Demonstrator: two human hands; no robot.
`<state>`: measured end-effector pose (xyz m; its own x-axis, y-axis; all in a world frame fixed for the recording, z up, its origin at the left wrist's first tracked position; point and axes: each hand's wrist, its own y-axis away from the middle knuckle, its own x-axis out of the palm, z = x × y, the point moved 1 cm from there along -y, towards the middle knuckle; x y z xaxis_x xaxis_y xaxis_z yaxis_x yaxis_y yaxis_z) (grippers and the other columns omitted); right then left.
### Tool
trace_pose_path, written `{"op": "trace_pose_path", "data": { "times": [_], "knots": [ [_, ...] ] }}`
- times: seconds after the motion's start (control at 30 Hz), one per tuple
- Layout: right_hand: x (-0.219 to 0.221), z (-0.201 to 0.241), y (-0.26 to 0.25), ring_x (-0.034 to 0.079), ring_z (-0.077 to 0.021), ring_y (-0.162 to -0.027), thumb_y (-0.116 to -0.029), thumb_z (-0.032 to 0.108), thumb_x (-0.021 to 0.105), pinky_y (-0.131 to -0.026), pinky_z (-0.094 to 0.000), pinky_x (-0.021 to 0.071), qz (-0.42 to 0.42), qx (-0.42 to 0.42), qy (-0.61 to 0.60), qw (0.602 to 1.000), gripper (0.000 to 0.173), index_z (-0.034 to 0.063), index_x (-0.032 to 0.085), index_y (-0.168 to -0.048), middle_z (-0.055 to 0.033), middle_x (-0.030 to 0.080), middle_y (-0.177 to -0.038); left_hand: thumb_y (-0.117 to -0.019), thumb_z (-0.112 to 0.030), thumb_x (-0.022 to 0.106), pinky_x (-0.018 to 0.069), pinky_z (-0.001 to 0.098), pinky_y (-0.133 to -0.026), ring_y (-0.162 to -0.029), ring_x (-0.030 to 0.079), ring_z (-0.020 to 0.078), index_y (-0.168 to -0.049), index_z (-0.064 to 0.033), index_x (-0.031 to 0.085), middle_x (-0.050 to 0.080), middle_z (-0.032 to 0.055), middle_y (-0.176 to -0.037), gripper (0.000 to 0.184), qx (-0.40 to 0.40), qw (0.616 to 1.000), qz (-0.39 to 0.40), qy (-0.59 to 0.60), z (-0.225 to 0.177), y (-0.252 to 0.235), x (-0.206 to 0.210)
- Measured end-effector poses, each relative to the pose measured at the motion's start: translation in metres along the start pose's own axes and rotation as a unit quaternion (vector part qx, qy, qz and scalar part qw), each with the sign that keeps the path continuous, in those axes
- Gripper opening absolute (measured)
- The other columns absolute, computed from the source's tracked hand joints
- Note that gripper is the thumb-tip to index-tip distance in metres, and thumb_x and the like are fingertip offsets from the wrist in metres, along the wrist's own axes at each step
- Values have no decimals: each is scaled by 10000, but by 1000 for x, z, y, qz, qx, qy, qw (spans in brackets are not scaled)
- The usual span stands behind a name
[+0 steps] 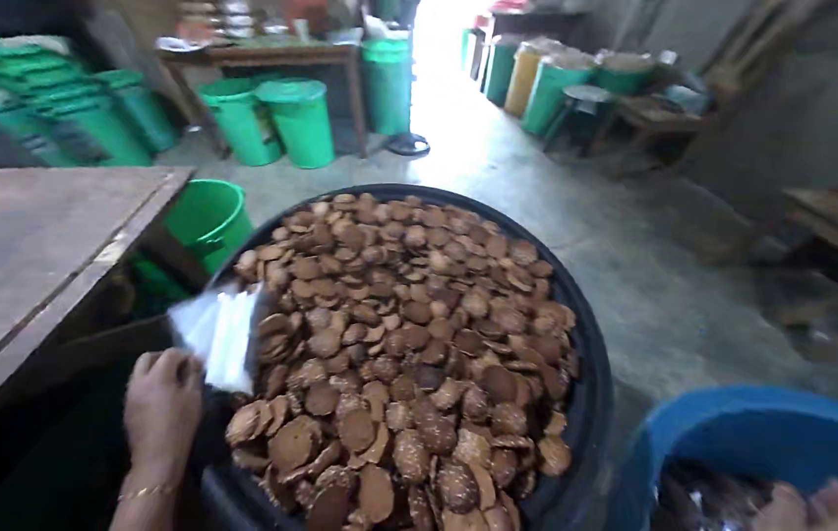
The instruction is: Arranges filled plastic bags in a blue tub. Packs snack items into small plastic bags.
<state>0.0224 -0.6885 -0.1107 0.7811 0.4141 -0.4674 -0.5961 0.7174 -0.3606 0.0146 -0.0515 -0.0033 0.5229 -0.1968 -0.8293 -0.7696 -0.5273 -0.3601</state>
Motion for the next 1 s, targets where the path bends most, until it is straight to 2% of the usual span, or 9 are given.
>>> {"op": "trace_pose_path", "data": {
  "times": [0.07, 0.13, 0.23, 0.37, 0.47, 0.67, 0.8, 0.87, 1.0],
  "knots": [
    [27, 67, -19, 601, -273, -1249, -1038, 86, 479, -1020, -280, 507, 71, -210, -89, 971, 501, -223, 370, -1418, -366, 499, -1394, -1036, -165, 572, 450, 691, -943, -1094, 589, 562, -1044, 144, 652, 608, 379, -1112, 320, -5, 1000, -3, 5, 4, 1, 1],
    [62, 161, -7, 654, -140, -1130, -1041, 141, 482, -930, -259, 559, 221, -310, -143, 913, 476, -172, 423, -1394, -238, 610, -1276, -1055, -193, 516, 435, 717, -944, -1139, 567, 573, -1152, 136, 616, 576, 383, -1194, 358, -4, 1000, 9, 1, 6, 6, -1],
    [108, 270, 33, 670, -281, -1165, -1033, 157, 527, -1025, -438, 526, 473, -351, -37, 807, 359, -49, 632, -1308, -197, 683, -1261, -996, -84, 568, 444, 744, -863, -1012, 606, 597, -1026, 140, 664, 624, 382, -1044, 246, 47, 998, -47, 8, 4, 23, -5],
    [174, 333, 77, 605, -330, -1256, -1077, 137, 458, -1116, -475, 430, 632, -380, 46, 674, 325, -18, 655, -1284, -213, 652, -1301, -972, -199, 601, 516, 419, -648, -693, 604, 269, -728, 51, 610, 589, 153, -731, 349, 112, 982, -67, 134, -31, 21, -14],
    [212, 364, 113, 567, -321, -1313, -1084, 133, 434, -1143, -466, 402, 647, -347, 69, 676, 344, -12, 631, -1325, -219, 615, -1366, -1062, -232, 427, 475, 221, -626, -632, 528, 31, -840, 23, 643, 543, -7, -706, 402, 84, 947, -7, 309, -62, -9, -13],
    [267, 370, 150, 475, -385, -1388, -1006, 190, 602, -1148, -545, 378, 573, -307, 185, 737, 438, -9, 558, -1394, -224, 549, -1433, -1054, -107, 415, 521, 237, -677, -681, 578, 43, -941, -7, 626, 573, -18, -761, 259, 9, 840, -23, 541, -107, -79, -3],
    [268, 365, 151, 555, -379, -1314, -1043, 136, 508, -1091, -509, 448, 526, -374, 206, 735, 361, -29, 570, -1358, -229, 587, -1376, -1003, -125, 577, 498, 272, -620, -621, 554, 84, -851, -18, 580, 538, 6, -700, 186, -23, 877, -101, 470, -107, -94, 13],
    [270, 362, 152, 618, -374, -1226, -1043, 128, 502, -1028, -495, 506, 493, -394, 168, 757, 330, -41, 597, -1309, -231, 580, -1370, -998, -134, 600, 515, 276, -641, -648, 573, 89, -913, 22, 570, 550, 37, -741, 180, -32, 899, -134, 416, -99, -95, 19],
    [275, 373, 157, 629, -380, -1208, -1032, 121, 549, -997, -481, 544, 508, -384, 162, 754, 427, 17, 506, -1444, -240, 456, -1493, -985, -64, 601, 537, 228, -652, -691, 611, 52, -1050, 48, 530, 610, 59, -836, 147, -6, 875, -192, 445, -91, -94, 18]
  ]
}}
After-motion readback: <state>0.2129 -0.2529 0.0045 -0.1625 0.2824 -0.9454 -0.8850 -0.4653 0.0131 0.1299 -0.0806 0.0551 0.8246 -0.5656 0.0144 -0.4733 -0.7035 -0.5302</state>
